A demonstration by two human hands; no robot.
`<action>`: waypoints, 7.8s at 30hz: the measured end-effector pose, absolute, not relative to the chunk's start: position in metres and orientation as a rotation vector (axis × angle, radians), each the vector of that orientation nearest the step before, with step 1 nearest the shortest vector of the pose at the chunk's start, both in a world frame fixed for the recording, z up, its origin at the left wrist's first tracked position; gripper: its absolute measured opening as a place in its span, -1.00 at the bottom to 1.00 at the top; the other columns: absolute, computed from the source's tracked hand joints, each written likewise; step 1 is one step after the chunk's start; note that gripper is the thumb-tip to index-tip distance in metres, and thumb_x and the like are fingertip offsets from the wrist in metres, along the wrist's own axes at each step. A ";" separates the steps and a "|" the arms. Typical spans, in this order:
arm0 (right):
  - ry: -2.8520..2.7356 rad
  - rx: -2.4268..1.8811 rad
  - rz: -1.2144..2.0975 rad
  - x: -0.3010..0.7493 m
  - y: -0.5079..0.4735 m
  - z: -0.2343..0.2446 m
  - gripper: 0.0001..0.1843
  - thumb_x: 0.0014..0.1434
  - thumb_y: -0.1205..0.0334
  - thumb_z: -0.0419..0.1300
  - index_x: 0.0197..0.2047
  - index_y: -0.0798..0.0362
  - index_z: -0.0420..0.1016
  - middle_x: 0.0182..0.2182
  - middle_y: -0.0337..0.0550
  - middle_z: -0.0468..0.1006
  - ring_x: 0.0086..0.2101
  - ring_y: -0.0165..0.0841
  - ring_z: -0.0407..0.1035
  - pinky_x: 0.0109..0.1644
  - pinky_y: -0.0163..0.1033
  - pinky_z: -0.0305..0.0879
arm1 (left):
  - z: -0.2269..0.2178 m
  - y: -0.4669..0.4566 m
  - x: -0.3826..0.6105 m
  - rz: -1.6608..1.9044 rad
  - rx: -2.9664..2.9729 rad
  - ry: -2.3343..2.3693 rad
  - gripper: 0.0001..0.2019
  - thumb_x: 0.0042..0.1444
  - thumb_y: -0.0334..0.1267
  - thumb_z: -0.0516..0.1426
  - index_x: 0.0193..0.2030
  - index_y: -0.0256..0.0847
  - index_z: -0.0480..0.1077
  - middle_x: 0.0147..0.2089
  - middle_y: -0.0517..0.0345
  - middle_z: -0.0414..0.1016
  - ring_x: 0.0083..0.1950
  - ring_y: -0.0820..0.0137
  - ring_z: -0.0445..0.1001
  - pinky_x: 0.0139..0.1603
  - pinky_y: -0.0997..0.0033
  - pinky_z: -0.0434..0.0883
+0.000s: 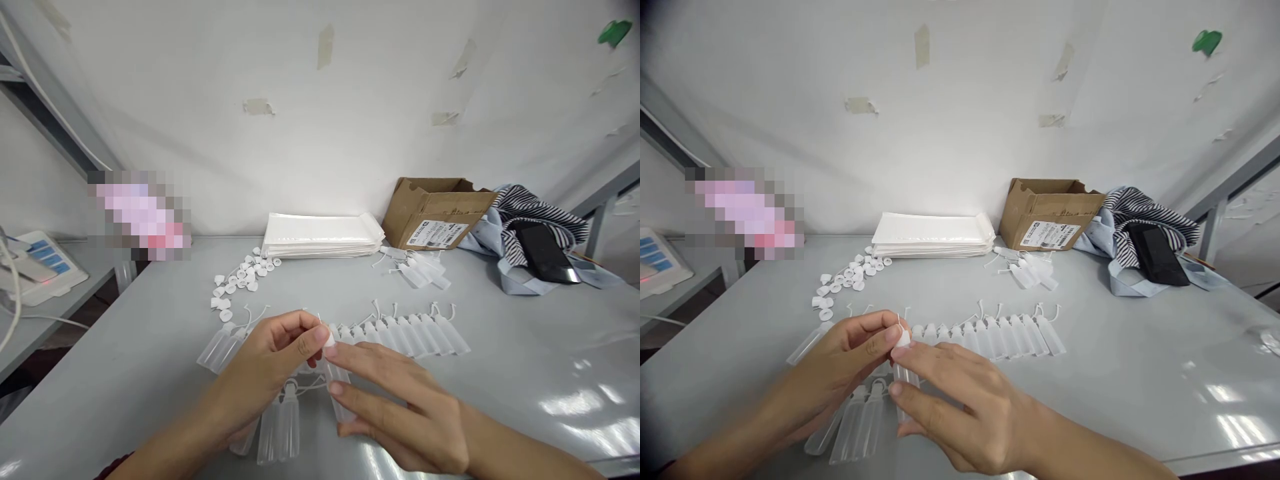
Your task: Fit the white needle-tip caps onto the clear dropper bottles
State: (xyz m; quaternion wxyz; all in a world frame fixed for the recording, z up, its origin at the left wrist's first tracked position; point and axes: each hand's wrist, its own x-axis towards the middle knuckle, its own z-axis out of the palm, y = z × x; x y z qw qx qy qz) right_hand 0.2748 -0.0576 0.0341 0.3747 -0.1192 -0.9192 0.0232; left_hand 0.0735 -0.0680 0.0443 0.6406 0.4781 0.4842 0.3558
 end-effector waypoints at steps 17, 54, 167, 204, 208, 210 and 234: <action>-2.214 -0.596 -0.223 0.281 -0.054 0.020 -0.68 0.21 0.42 0.16 0.06 0.19 0.40 -0.21 0.05 0.59 -0.28 -0.35 0.52 -0.32 -0.37 0.51 | 0.044 -0.066 0.074 0.898 1.146 1.257 -0.71 0.03 0.06 0.19 -0.34 -0.12 0.52 -0.46 0.22 0.41 -0.31 0.33 0.37 -0.20 0.33 0.31; -2.099 -0.883 0.955 0.276 -0.048 0.020 -0.79 0.25 0.14 0.10 -0.12 0.08 0.29 -0.46 -0.27 0.34 -0.52 -0.46 0.17 -0.47 -0.34 0.09 | 0.044 -0.069 0.077 0.851 1.085 1.232 -0.80 0.04 -0.12 0.26 -0.21 -0.10 0.54 -0.30 0.22 0.60 -0.19 0.35 0.53 -0.15 0.43 0.44; -2.462 -0.410 0.004 0.234 -0.080 0.002 -0.42 0.22 -0.03 0.16 0.01 0.39 0.39 -0.10 0.25 0.53 -0.07 -0.05 0.38 -0.08 -0.03 0.39 | 0.047 -0.013 -0.029 0.081 1.545 2.321 -0.69 -0.13 -0.05 0.09 -0.74 -0.15 0.32 -0.72 0.17 0.24 -0.63 0.30 0.28 -0.56 0.37 0.07; -2.537 -0.548 0.187 0.230 -0.085 -0.008 -0.59 0.27 0.10 0.11 0.01 0.30 0.36 -0.16 0.12 0.50 -0.19 -0.13 0.31 -0.18 -0.07 0.21 | 0.066 -0.026 -0.006 0.427 1.537 2.380 -0.59 -0.11 -0.15 0.10 -0.76 -0.16 -0.06 -0.68 0.31 -0.12 -0.62 0.50 -0.10 -0.57 0.39 -0.13; -2.545 -0.577 0.145 0.231 -0.086 -0.009 -0.58 0.25 0.04 0.13 -0.03 0.26 0.40 -0.17 0.12 0.49 -0.19 -0.12 0.31 -0.18 -0.07 0.20 | 0.067 -0.027 -0.006 0.437 1.531 2.373 -0.59 -0.10 -0.14 0.10 -0.75 -0.16 -0.05 -0.68 0.31 -0.13 -0.63 0.50 -0.10 -0.57 0.40 -0.13; -2.533 -0.578 0.064 0.231 -0.086 -0.011 -0.56 0.25 0.00 0.12 -0.05 0.24 0.42 -0.18 0.11 0.50 -0.19 -0.12 0.32 -0.18 -0.06 0.18 | 0.067 -0.028 -0.006 0.443 1.528 2.365 -0.60 -0.09 -0.12 0.10 -0.76 -0.16 -0.02 -0.68 0.31 -0.12 -0.63 0.50 -0.08 -0.58 0.41 -0.12; -2.399 -0.561 -0.255 0.227 -0.089 -0.022 -0.53 0.38 0.06 -0.12 -0.20 0.20 0.50 -0.32 0.00 0.62 -0.29 -0.20 0.40 -0.20 -0.09 0.15 | 0.065 -0.031 0.004 0.693 1.532 2.239 -0.63 0.00 -0.11 0.06 -0.70 -0.17 0.03 -0.65 0.32 -0.06 -0.58 0.49 -0.01 -0.57 0.44 -0.05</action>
